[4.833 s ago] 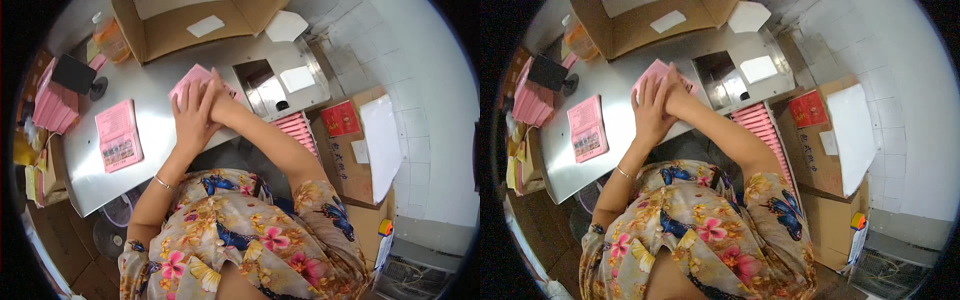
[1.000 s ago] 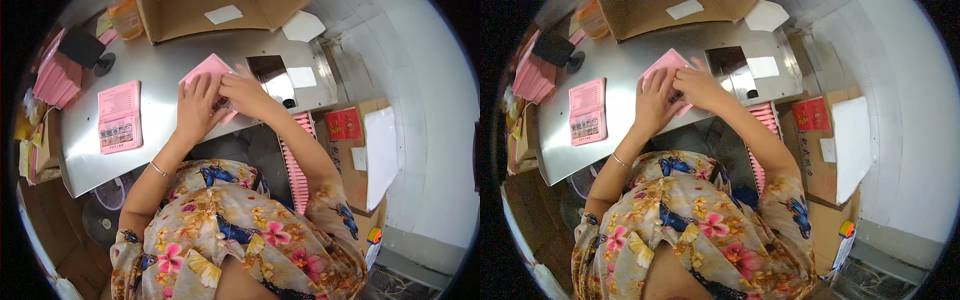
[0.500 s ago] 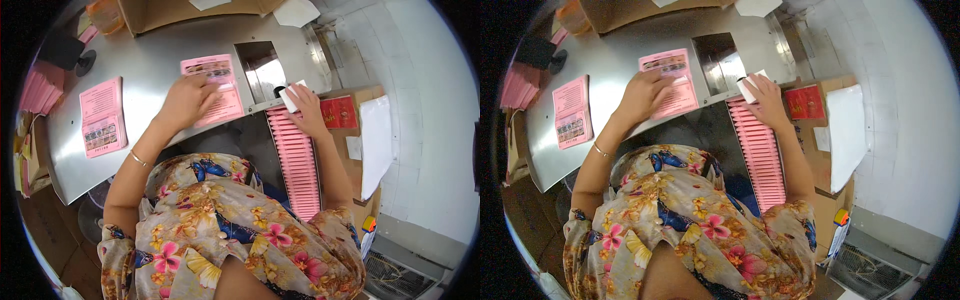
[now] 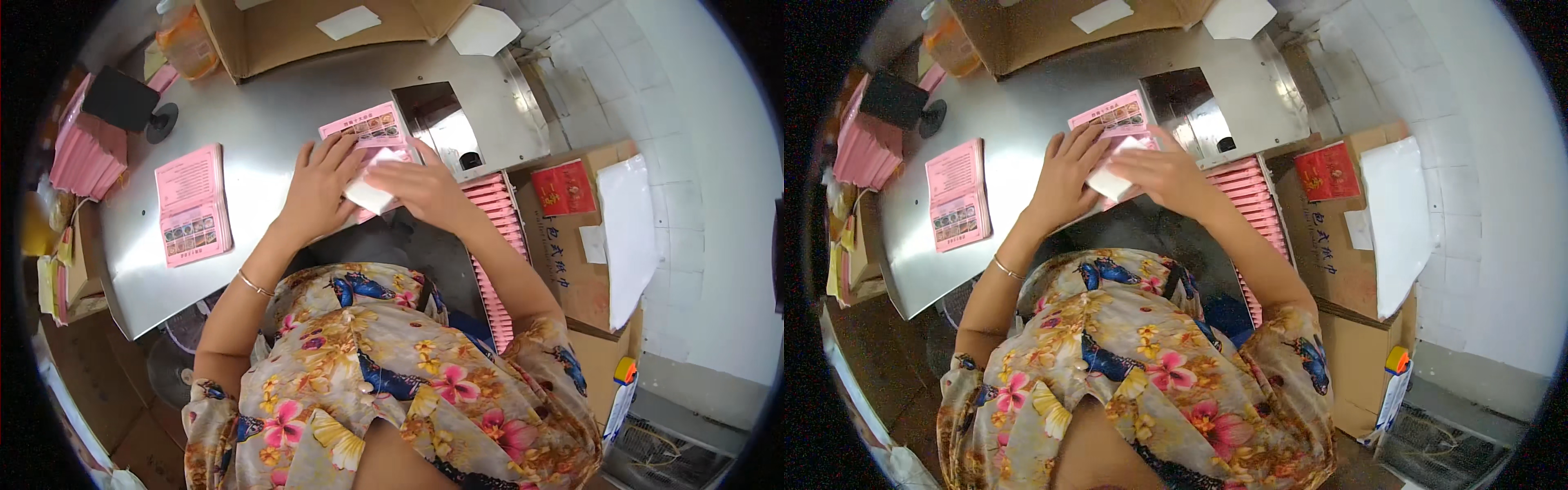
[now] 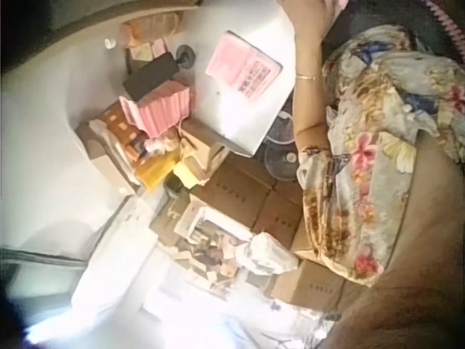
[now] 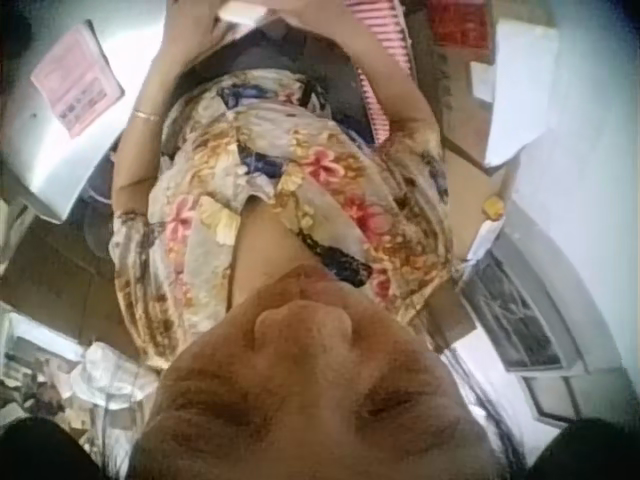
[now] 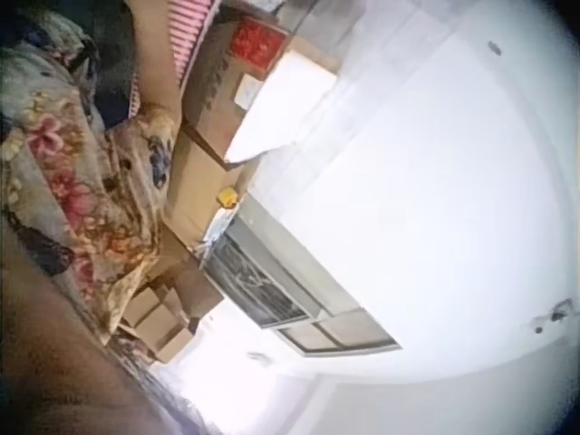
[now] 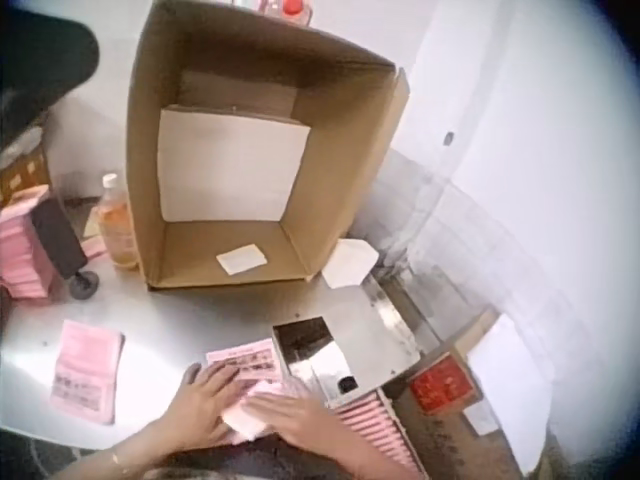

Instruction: Scanning and packaging white items into boxes with pink forms and foam padding.

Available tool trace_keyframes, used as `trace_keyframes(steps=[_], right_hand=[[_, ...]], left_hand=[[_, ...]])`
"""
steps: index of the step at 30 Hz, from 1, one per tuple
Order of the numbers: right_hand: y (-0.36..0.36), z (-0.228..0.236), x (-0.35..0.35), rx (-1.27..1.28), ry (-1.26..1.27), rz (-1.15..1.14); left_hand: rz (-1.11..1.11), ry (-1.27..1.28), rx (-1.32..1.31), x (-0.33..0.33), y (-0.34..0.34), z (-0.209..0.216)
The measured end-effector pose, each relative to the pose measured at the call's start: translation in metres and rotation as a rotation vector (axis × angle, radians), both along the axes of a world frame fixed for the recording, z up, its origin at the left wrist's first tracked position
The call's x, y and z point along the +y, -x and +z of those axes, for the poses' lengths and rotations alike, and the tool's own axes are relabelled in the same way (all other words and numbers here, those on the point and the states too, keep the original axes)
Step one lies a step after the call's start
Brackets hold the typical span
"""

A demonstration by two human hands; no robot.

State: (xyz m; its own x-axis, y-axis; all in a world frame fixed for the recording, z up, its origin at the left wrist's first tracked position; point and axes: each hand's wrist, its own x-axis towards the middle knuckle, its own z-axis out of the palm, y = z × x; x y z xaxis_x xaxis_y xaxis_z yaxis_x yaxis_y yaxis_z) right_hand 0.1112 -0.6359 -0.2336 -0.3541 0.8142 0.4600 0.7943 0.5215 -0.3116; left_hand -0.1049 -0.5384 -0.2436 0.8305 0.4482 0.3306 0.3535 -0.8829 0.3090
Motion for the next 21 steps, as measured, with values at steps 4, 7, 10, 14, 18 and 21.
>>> trace_keyframes(steps=[4, 7, 10, 14, 18, 21], right_hand=[[-0.014, -0.022, 0.034, -0.219, -0.065, -0.113], [0.015, -0.025, 0.069, -0.519, 0.211, -0.262], [0.02, -0.03, 0.085, -0.378, -0.092, -0.125], [-0.019, -0.035, 0.08, -0.299, 0.343, -0.186], [-0.058, -0.033, 0.049, -0.141, 0.167, -0.395], [-0.063, -0.018, 0.033, -0.319, 0.567, -0.531]], left_hand=[[0.088, 0.066, -0.099, -0.001, -0.016, -0.006], [0.166, -0.026, -0.085, -0.007, -0.023, -0.005], [0.118, -0.063, -0.159, -0.004, -0.031, -0.002], [0.137, -0.049, -0.241, -0.012, -0.016, -0.006], [0.161, 0.06, -0.308, -0.011, -0.009, -0.004], [0.081, 0.136, -0.332, -0.008, -0.007, -0.014]])
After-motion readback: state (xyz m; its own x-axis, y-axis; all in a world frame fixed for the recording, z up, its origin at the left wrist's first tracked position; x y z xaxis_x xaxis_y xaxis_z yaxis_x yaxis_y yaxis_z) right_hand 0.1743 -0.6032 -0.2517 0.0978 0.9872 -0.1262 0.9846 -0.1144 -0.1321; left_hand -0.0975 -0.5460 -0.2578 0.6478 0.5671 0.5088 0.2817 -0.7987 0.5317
